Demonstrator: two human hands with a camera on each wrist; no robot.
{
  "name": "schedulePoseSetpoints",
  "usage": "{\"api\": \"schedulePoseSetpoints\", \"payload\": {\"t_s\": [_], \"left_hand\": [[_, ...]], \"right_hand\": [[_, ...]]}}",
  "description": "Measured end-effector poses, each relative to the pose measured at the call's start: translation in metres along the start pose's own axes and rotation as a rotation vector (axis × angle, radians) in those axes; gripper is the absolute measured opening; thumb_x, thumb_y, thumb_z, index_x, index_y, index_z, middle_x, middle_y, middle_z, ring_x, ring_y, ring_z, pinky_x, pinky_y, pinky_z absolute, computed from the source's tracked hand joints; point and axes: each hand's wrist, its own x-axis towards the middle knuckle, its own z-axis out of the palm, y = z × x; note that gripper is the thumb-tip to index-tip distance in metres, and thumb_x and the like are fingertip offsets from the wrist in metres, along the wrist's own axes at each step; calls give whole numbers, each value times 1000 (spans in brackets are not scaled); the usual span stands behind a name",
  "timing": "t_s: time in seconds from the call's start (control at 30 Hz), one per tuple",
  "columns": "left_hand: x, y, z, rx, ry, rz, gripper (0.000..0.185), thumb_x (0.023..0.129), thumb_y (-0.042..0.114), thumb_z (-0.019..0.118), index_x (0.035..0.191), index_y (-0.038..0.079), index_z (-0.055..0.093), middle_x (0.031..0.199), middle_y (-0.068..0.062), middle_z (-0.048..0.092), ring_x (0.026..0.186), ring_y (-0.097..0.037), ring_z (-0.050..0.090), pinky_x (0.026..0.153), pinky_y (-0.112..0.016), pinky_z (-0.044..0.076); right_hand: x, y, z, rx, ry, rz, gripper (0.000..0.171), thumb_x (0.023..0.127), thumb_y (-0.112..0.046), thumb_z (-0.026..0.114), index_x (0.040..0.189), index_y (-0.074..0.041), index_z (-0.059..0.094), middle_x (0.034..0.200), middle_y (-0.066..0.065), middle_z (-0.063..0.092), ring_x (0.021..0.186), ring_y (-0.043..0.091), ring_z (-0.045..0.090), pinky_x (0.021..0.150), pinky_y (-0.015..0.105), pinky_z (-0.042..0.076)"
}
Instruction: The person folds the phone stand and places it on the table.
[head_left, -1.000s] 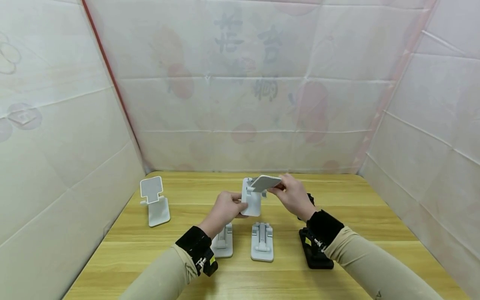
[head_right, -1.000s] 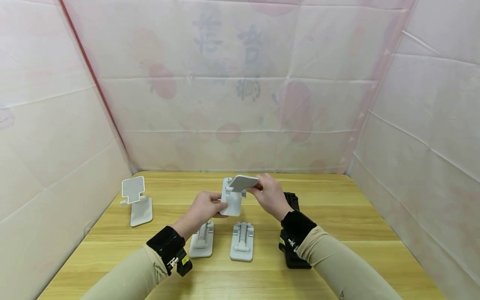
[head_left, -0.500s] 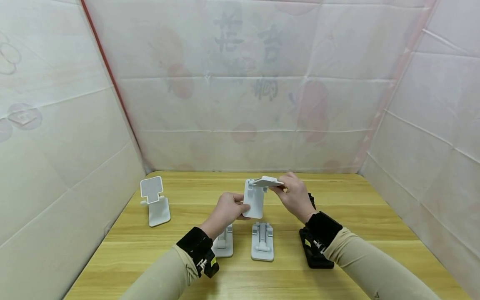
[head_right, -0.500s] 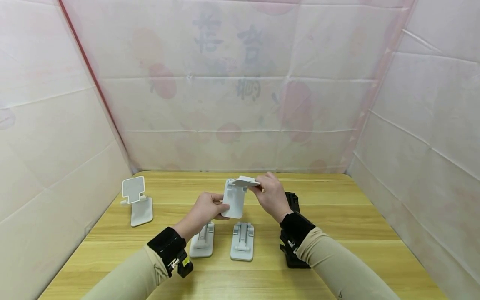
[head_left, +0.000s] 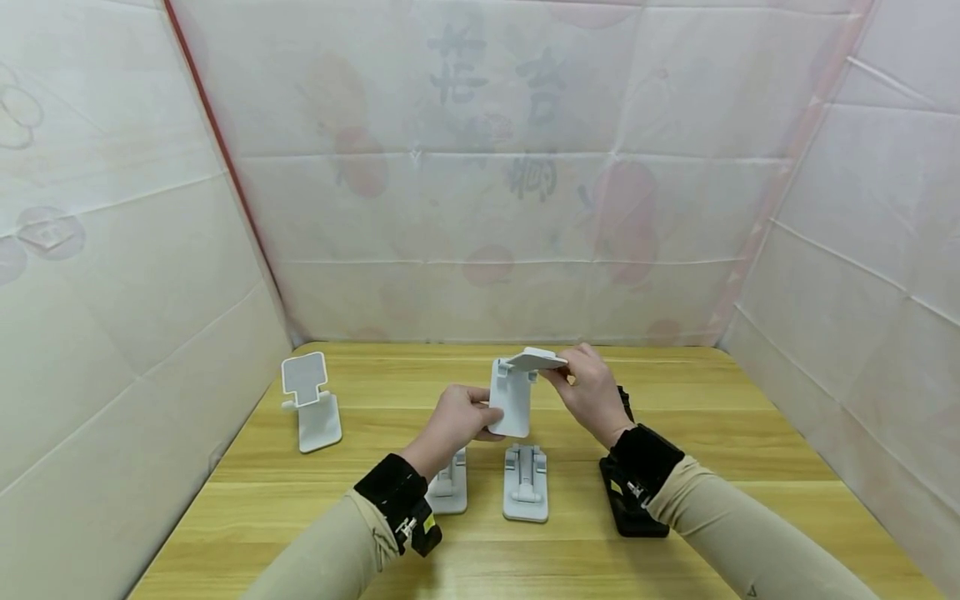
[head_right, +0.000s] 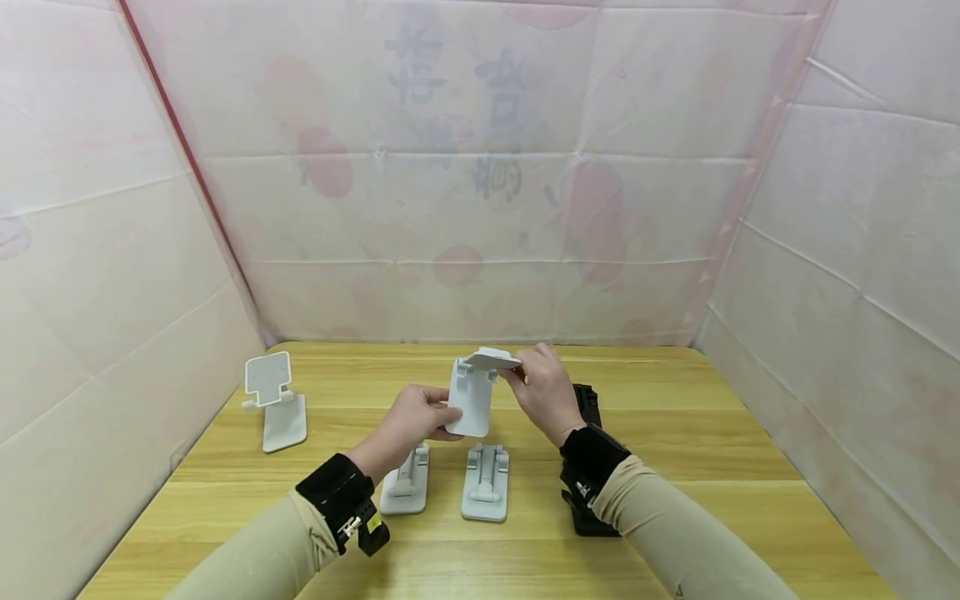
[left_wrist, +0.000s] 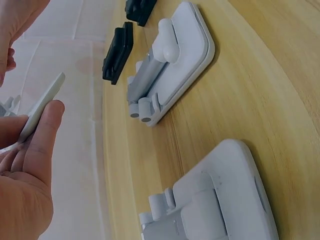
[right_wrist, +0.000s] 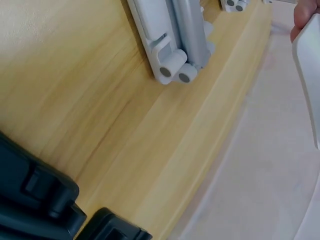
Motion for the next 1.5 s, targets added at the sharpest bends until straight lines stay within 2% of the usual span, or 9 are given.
{"api": "schedulePoseSetpoints", "payload": {"t_s": [0.23, 0.47, 0.7, 0.8, 0.93, 1.07, 1.17, 1.37, 1.5], "left_hand": [[1, -2, -2, -32, 7, -9, 38, 96, 2, 65, 131, -11, 61, 120, -27, 68, 99, -34, 73, 78, -36, 66], [3, -6, -11, -16, 56, -20, 38, 97, 1, 63, 133, -11, 60, 120, -27, 66, 103, -37, 71, 82, -40, 65], [4, -7, -14, 6, 68, -31, 39, 96, 1, 64, 133, -10, 60, 120, -26, 67, 101, -35, 72, 82, -41, 65], [2, -7, -14, 8, 69, -30, 39, 95, 1, 64, 132, -10, 61, 120, -27, 67, 101, -35, 72, 80, -39, 66], [1, -8, -15, 7, 68, -26, 38, 95, -1, 64, 132, -11, 61, 119, -27, 67, 101, -36, 72, 78, -36, 66], [2, -9, -15, 5, 76, -43, 40, 95, 0, 64, 133, -11, 60, 119, -27, 66, 99, -35, 72, 77, -36, 66], [2, -10, -15, 4, 81, -49, 40, 95, 0, 64, 134, -11, 60, 119, -27, 66, 99, -34, 72, 78, -36, 66], [1, -10, -15, 7, 82, -52, 40, 95, -1, 63, 134, -11, 59, 120, -28, 66, 99, -35, 72, 76, -35, 66], [0, -10, -15, -13, 78, -59, 41, 96, 0, 63, 135, -12, 58, 123, -29, 65, 98, -35, 73, 76, -35, 66]], "right_hand": [[9, 1, -5, 28, 13, -35, 17, 85, -5, 82, 92, -6, 66, 83, 5, 63, 78, 21, 50, 74, 36, 42], [16, 3, -11, 78, 48, -92, 17, 83, 1, 81, 94, -5, 70, 83, 5, 64, 78, 21, 52, 72, 34, 41], [17, 4, -13, 75, 25, -137, 8, 94, -12, 73, 94, -5, 70, 83, 4, 66, 79, 20, 51, 67, 32, 42], [17, 4, -12, 79, 31, -154, 8, 90, -7, 77, 91, -5, 69, 83, 3, 67, 78, 19, 50, 64, 30, 42], [16, 5, -11, 81, 28, -171, 16, 83, 1, 81, 87, -6, 67, 81, 2, 64, 76, 17, 48, 62, 29, 41], [15, 5, -10, 80, 0, -197, 9, 92, -7, 75, 90, -7, 65, 84, 2, 63, 78, 17, 47, 65, 28, 39], [14, 5, -10, 74, -9, -214, 9, 93, -8, 73, 92, -7, 64, 84, 2, 61, 79, 17, 46, 67, 28, 38], [14, 3, -9, 63, -10, -234, 22, 83, 3, 79, 90, -7, 61, 83, 2, 58, 79, 17, 43, 69, 28, 36], [13, 2, -8, 51, -15, -256, 26, 79, 5, 81, 87, -7, 60, 82, 3, 60, 78, 18, 46, 69, 31, 40]]}}
